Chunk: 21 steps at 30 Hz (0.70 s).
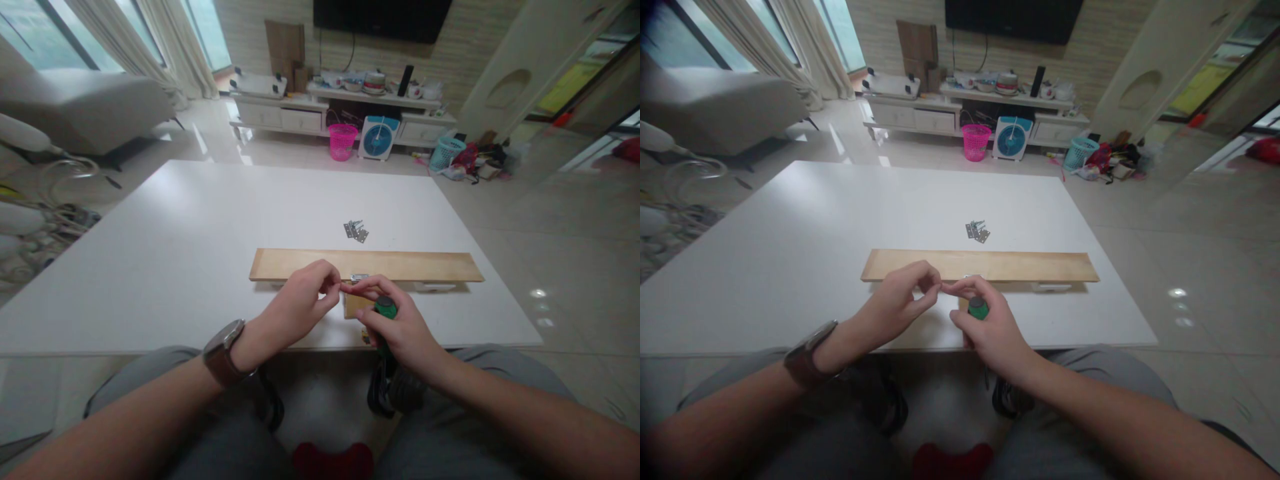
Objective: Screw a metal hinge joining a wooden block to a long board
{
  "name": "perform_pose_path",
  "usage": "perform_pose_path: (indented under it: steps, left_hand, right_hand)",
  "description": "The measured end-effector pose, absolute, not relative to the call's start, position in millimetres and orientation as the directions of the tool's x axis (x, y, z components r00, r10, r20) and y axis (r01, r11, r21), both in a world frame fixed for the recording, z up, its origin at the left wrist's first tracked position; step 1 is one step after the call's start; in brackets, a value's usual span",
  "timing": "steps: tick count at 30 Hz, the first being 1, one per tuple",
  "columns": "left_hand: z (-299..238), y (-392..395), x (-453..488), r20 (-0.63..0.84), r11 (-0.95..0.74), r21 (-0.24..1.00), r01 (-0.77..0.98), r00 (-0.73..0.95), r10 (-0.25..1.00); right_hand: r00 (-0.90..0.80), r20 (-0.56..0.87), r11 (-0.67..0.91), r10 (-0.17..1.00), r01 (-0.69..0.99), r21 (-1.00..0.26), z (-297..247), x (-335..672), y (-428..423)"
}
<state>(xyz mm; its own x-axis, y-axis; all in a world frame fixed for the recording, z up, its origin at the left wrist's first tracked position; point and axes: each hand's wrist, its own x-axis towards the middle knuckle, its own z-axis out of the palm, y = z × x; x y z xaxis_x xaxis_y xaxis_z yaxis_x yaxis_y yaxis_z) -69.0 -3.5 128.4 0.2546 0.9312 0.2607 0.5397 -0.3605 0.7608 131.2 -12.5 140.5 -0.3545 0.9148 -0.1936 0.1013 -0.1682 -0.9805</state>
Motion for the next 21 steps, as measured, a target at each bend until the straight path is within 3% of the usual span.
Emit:
perform_pose_path:
  steps: [8, 21]
  left_hand:
    - [134.8, -3.1, -69.2, 0.273, -0.349, 0.827, 0.440, 0.228, 0.935]
    - [131.2, -5.9, -71.5, 0.411, -0.521, 0.651, 0.552, 0.321, 0.853]
  right_hand:
    - [-0.316, -0.206, -0.219, 0.926, -0.007, -0.976, 142.0, 132.0, -13.3]
    - [-0.303, -0.236, -0.268, 0.923, -0.066, -0.961, 143.4, 132.5, -14.6]
